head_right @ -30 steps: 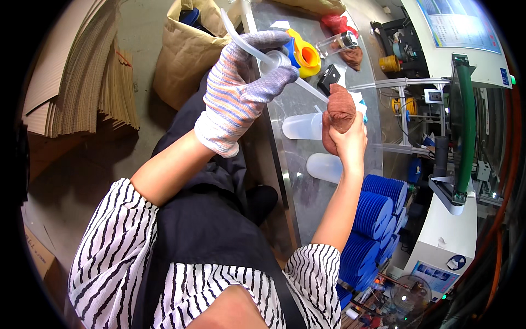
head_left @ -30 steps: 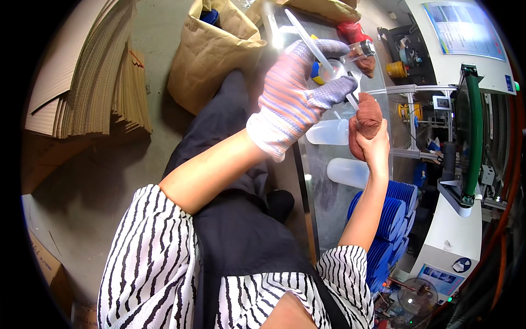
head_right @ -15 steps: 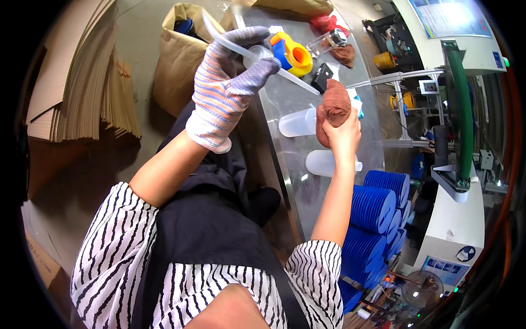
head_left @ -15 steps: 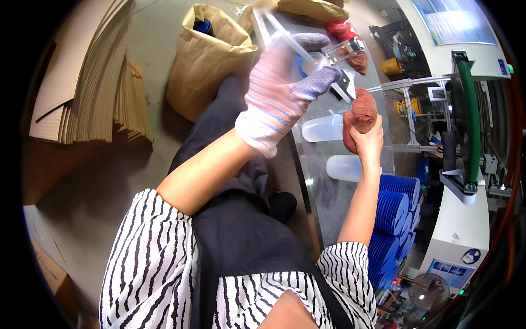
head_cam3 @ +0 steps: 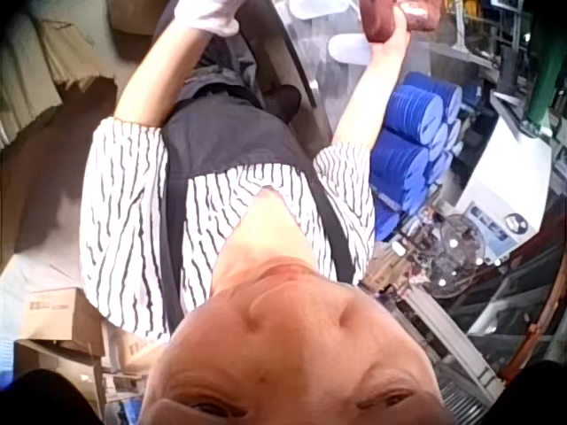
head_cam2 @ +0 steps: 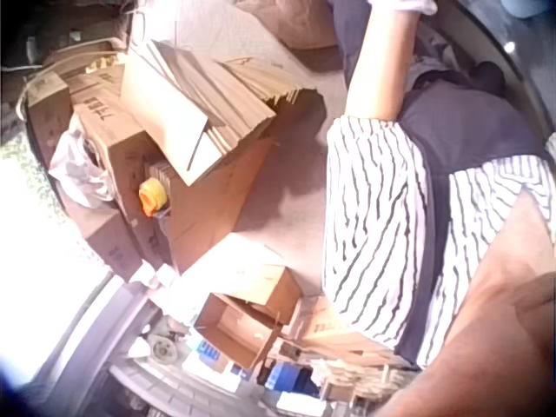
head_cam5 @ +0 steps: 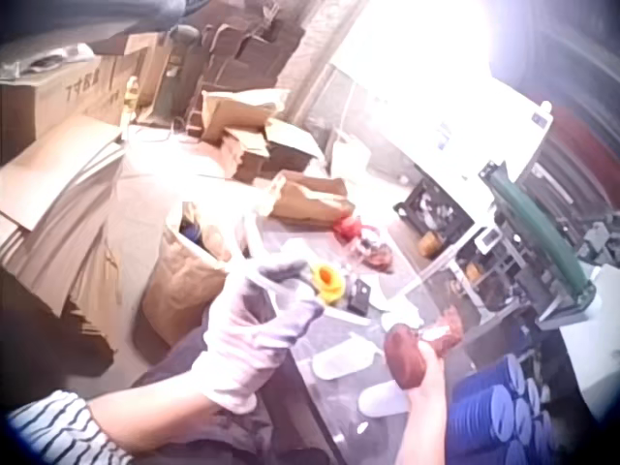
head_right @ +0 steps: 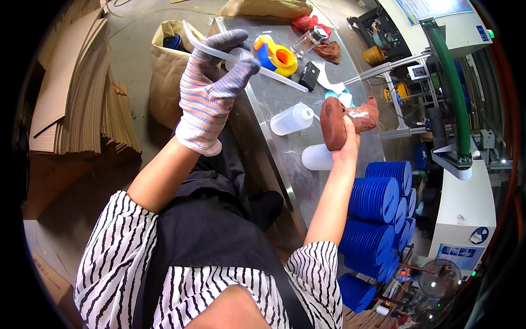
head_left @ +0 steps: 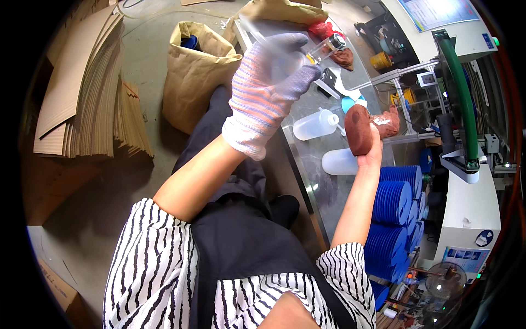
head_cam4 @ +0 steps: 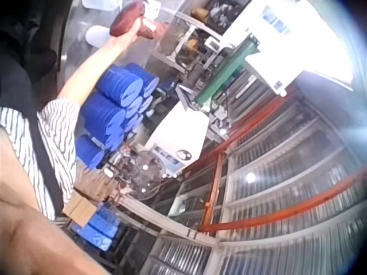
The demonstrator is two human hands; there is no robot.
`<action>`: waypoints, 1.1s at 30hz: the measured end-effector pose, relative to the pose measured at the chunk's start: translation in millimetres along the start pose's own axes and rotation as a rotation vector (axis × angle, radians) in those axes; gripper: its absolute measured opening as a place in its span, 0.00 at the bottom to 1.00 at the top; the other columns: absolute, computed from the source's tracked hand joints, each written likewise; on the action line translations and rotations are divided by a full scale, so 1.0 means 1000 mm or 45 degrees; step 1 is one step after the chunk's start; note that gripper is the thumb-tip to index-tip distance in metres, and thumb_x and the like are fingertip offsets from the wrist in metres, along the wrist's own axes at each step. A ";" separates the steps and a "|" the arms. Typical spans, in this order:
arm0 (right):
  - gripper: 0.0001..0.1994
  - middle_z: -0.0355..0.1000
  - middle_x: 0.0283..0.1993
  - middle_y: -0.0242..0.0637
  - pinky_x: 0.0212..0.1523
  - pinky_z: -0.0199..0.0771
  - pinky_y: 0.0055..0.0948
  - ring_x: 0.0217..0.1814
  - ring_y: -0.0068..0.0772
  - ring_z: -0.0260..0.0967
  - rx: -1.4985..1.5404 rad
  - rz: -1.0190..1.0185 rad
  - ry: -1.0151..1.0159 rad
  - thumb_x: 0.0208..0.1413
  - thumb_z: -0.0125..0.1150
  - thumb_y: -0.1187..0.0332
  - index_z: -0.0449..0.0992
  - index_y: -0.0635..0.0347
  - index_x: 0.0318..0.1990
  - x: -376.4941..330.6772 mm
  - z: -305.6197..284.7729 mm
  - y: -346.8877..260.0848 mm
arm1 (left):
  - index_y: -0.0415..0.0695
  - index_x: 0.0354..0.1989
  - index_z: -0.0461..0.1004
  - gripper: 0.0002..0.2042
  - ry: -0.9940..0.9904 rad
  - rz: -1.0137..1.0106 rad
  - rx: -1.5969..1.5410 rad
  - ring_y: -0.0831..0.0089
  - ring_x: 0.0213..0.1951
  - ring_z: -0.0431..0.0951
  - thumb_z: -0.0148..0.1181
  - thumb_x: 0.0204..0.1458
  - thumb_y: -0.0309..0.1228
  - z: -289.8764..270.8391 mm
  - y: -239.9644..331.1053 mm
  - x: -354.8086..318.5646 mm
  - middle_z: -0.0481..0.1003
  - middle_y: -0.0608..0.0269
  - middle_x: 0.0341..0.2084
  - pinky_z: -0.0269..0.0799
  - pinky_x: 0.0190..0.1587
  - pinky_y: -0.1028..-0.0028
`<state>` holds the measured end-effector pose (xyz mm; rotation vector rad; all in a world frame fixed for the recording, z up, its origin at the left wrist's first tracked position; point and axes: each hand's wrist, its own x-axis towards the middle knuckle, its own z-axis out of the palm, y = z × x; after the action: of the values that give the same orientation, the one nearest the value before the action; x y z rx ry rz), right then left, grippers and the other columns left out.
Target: The person puts on a pair of gloves and uses a squeeze bottle to transfer liquid into a smaller plastic bottle via a tube. They then wipe the nozzle of the squeeze bottle with a cloth and place the filled bottle on the table.
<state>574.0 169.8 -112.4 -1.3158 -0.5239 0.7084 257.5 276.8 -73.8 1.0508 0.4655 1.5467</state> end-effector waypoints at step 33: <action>0.28 0.77 0.48 0.45 0.52 0.72 0.35 0.51 0.41 0.75 -1.202 -0.610 -0.124 0.44 0.72 0.63 0.71 0.64 0.53 -0.033 0.058 0.006 | 0.40 0.53 0.72 0.20 0.173 0.138 -0.185 0.78 0.43 0.76 0.64 0.51 0.17 -0.005 -0.003 0.008 0.77 0.63 0.41 0.74 0.49 0.77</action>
<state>509.2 185.6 -105.6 -1.9152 -1.2991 0.0897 255.5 286.3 -75.4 0.8748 0.3877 1.7285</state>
